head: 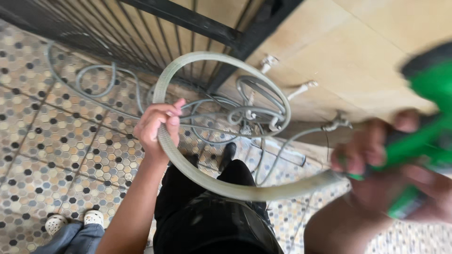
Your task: The person washes a motorcycle using a hose and sponge to clean the front panel, seat, and handlebars.
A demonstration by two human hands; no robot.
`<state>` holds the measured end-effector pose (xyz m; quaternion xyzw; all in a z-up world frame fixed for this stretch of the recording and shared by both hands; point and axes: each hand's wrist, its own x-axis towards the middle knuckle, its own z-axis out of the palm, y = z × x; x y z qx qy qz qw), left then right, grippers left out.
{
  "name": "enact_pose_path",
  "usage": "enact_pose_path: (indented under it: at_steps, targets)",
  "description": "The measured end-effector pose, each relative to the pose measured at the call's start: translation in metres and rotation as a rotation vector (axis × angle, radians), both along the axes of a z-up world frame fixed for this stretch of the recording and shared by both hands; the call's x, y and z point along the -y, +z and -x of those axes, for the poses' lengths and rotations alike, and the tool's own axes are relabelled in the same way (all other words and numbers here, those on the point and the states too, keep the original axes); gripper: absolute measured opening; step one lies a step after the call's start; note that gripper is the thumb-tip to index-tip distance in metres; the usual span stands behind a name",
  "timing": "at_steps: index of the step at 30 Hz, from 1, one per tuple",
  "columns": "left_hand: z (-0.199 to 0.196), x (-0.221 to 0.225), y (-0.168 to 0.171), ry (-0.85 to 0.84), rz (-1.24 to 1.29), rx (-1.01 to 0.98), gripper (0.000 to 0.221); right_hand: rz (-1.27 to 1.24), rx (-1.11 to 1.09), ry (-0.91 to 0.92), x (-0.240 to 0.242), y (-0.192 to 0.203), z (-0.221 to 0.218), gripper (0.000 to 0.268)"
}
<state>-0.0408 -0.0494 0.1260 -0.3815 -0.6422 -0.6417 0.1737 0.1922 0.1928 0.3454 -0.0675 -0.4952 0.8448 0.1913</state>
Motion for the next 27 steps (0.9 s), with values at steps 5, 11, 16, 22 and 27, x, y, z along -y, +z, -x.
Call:
enact_pose_path:
  at_steps: [5, 11, 16, 22, 27]
  targets:
    - [-0.051, -0.049, 0.011, -0.345, 0.041, -0.097, 0.033, -0.138, -0.046, -0.210, -0.050, -0.032, -0.137, 0.020]
    - [-0.128, -0.126, 0.022, -0.522, 0.223, -0.039, 0.021, -0.235, -0.064, -0.011, -0.202, -0.104, -0.320, 0.010]
    - [-0.187, -0.173, -0.004, -0.678, 0.538, 0.137, 0.038, -0.191, -0.045, -0.303, -0.210, -0.141, -0.371, 0.015]
    - [-0.249, -0.167, -0.074, -0.799, 0.750, 0.342, 0.044, -0.106, 0.111, -0.397, -0.182, -0.097, -0.291, 0.033]
    - [-0.263, -0.144, -0.090, -0.725, 0.810, 0.333, 0.039, -0.086, 0.299, -0.428, -0.158, -0.067, -0.218, 0.046]
